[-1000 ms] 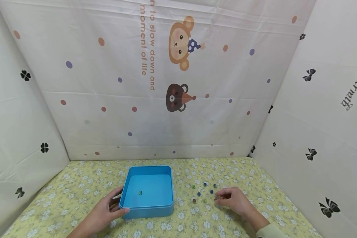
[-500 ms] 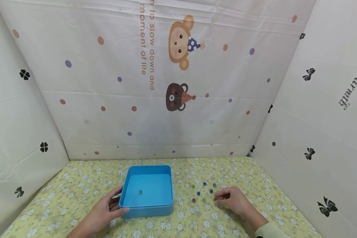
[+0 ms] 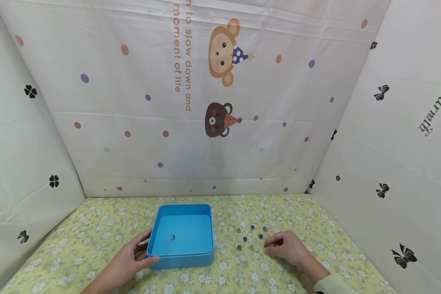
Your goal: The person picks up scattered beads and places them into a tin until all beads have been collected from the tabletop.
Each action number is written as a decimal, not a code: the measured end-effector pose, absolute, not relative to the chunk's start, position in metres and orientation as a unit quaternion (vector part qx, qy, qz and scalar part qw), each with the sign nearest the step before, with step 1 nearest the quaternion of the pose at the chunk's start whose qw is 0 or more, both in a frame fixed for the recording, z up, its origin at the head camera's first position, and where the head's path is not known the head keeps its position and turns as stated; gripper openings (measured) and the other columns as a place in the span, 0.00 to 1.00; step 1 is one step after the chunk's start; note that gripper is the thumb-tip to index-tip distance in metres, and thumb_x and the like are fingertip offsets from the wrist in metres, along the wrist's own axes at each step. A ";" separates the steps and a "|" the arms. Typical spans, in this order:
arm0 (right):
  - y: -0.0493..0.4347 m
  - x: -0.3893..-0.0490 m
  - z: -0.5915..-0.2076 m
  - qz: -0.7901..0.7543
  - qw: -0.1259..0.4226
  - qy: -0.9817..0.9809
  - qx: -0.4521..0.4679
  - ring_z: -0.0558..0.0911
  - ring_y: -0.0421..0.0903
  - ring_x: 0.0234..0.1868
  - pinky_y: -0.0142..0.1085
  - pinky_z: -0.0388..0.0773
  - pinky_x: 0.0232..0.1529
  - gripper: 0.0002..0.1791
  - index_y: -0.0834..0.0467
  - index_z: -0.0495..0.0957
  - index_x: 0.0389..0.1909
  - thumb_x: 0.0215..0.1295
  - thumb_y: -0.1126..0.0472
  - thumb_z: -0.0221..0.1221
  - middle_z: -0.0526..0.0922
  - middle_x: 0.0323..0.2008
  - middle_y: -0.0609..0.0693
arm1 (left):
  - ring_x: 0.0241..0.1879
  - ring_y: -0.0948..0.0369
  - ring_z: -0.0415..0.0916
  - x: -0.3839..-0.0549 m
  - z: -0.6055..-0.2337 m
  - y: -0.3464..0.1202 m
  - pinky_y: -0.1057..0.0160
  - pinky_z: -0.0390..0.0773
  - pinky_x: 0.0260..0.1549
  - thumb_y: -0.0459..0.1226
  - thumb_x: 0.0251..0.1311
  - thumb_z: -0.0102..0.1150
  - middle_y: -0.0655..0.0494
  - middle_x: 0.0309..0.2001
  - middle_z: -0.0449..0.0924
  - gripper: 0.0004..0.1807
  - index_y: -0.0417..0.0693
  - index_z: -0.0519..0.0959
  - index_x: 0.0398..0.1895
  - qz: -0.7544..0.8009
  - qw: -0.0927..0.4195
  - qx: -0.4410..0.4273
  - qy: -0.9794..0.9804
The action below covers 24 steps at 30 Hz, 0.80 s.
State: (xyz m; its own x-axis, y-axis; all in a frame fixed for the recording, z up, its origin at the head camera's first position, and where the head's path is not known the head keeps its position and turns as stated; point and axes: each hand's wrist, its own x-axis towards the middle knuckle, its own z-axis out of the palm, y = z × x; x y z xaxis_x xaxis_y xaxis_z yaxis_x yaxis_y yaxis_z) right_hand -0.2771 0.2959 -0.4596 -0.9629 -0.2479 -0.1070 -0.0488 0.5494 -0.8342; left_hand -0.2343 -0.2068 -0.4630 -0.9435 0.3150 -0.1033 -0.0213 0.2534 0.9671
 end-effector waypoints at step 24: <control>0.293 -0.278 -0.458 -0.445 0.096 0.888 -0.071 0.83 0.44 0.36 0.35 0.89 0.30 0.15 0.62 0.88 0.45 0.62 0.58 0.73 0.88 0.38 0.49 | 0.75 0.25 0.50 -0.236 -0.467 -0.208 0.53 0.82 0.71 0.41 0.68 0.66 0.25 0.79 0.41 0.50 0.42 0.44 0.83 0.603 0.133 0.100 0.781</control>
State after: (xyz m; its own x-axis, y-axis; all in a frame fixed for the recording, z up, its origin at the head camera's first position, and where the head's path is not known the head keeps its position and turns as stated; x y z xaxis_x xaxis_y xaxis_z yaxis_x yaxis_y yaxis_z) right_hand -0.2778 0.2932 -0.4585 -0.9718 -0.2102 -0.1068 -0.0402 0.5938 -0.8036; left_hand -0.2360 -0.2076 -0.4665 -0.9446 0.3165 -0.0865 -0.0036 0.2538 0.9673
